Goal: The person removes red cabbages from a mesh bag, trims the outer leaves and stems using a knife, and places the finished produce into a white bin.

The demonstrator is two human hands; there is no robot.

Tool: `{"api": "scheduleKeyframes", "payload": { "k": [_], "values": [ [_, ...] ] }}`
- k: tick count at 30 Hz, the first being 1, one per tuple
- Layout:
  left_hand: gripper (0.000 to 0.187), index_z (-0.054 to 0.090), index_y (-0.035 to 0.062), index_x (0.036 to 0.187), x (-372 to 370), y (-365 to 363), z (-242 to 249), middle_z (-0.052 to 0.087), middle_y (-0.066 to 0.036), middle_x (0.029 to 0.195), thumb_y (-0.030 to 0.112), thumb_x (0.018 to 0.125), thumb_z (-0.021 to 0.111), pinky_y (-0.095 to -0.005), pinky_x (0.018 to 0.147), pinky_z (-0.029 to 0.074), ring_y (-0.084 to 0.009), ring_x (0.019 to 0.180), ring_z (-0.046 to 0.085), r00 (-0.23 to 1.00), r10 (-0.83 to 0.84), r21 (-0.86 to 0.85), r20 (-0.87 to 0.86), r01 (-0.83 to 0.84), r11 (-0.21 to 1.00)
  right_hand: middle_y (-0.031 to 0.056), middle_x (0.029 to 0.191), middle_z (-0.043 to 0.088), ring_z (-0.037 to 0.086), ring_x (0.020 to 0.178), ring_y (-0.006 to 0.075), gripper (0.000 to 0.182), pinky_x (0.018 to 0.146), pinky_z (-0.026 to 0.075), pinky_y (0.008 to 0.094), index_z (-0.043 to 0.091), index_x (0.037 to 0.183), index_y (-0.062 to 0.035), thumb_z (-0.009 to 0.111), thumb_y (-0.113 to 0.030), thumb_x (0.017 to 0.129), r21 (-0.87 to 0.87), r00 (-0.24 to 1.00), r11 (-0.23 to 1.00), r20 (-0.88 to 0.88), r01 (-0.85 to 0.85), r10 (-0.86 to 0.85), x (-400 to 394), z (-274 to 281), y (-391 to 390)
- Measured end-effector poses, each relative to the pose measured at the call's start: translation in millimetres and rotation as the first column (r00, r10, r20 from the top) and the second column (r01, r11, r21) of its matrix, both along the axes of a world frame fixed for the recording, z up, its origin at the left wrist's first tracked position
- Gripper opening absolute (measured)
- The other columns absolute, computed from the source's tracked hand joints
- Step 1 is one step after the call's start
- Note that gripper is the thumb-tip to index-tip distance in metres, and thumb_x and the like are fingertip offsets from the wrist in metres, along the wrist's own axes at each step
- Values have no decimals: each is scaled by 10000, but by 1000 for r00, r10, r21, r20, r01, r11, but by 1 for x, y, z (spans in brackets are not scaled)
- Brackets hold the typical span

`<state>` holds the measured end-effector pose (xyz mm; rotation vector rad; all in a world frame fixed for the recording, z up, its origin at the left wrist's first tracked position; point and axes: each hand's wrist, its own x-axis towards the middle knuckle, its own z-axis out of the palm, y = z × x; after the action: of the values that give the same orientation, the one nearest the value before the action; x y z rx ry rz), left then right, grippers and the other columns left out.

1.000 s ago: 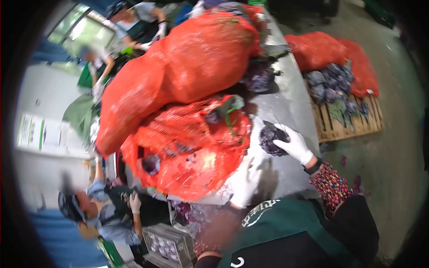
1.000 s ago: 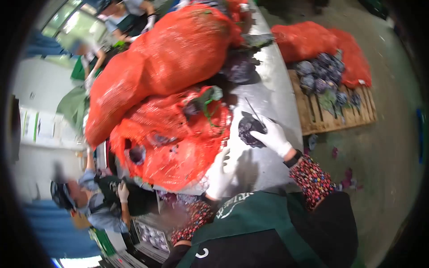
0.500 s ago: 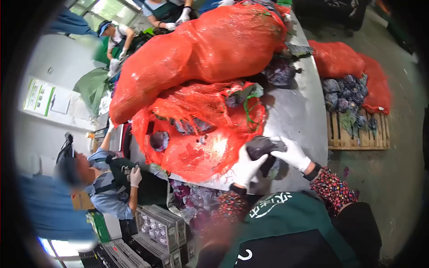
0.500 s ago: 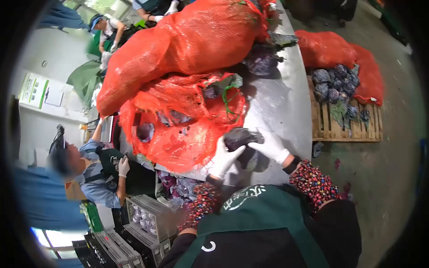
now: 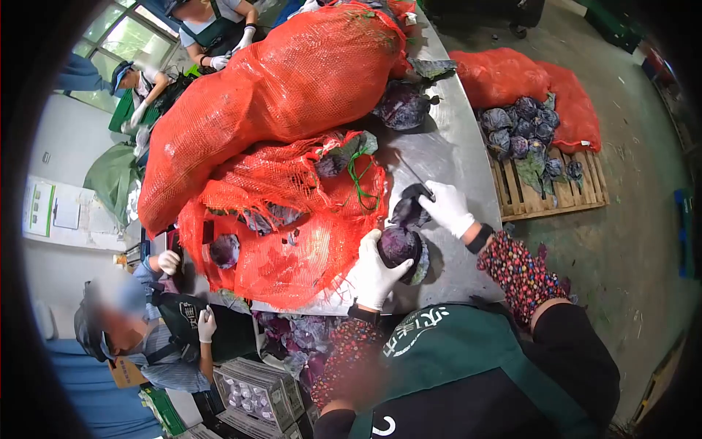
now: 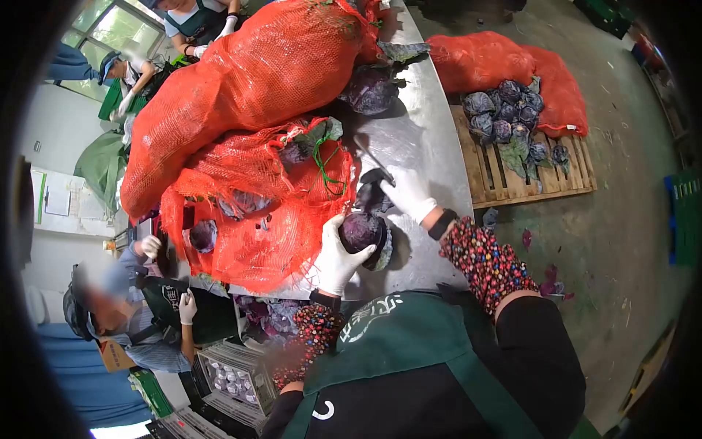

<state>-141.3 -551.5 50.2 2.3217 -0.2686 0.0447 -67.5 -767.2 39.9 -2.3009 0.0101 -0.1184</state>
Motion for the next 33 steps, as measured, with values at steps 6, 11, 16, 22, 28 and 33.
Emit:
{"api": "scheduleKeyframes", "payload": {
  "k": [6, 11, 16, 22, 28, 33],
  "values": [
    [844, 406, -6, 1212, -29, 17, -8, 464, -191, 1253, 132, 540, 897, -386, 1001, 421, -319, 1160, 507, 999, 16, -36, 50, -14, 999, 130, 811, 677, 654, 770, 351, 280, 684, 518, 453, 607, 948, -113, 681, -334, 793, -338, 994, 941, -91, 19, -53, 10, -66, -4],
    [969, 375, -1, 1325, -57, 30, -15, 450, -212, 1268, 210, 541, 904, -426, 1041, 360, -363, 1208, 440, 991, 104, -205, -83, -119, 972, 170, 1111, 511, 620, 869, 346, 510, 712, 519, 440, 468, 1291, -107, 645, -302, 854, -273, 997, 960, -58, -58, 44, -10, -28, -3],
    [913, 378, -23, 1314, -42, 5, -5, 466, -218, 1225, 248, 590, 864, -437, 1038, 348, -361, 1174, 455, 991, 132, 89, 1, -132, 987, 130, 920, 563, 608, 732, 326, 540, 632, 521, 409, 349, 1431, -204, 527, -197, 922, -241, 913, 886, 1, -395, 407, -67, 41, 16],
    [897, 389, -58, 1297, -33, 2, -4, 484, -213, 1186, 255, 593, 850, -408, 1003, 385, -332, 1129, 488, 991, 110, 50, -73, -107, 993, 153, 797, 614, 636, 685, 348, 326, 610, 520, 457, 468, 1229, -120, 530, -204, 919, -163, 931, 916, -67, -366, 360, -118, 0, 15],
    [937, 337, -61, 1352, -33, 5, -11, 461, -236, 1242, 262, 626, 833, -424, 1023, 368, -358, 1171, 466, 996, 75, 93, -51, -70, 993, 158, 733, 622, 652, 681, 339, 143, 599, 531, 429, 487, 988, -28, 504, -131, 889, -237, 902, 871, -88, -431, 423, -123, -18, 19],
    [928, 349, -55, 1348, -29, 4, -7, 472, -235, 1243, 267, 627, 836, -425, 1019, 374, -356, 1174, 472, 998, 38, 62, -49, -35, 997, 151, 750, 601, 635, 692, 332, 172, 602, 523, 418, 481, 1001, 0, 503, -120, 880, -258, 888, 850, -123, -460, 444, -113, -17, 20]
  ]
}}
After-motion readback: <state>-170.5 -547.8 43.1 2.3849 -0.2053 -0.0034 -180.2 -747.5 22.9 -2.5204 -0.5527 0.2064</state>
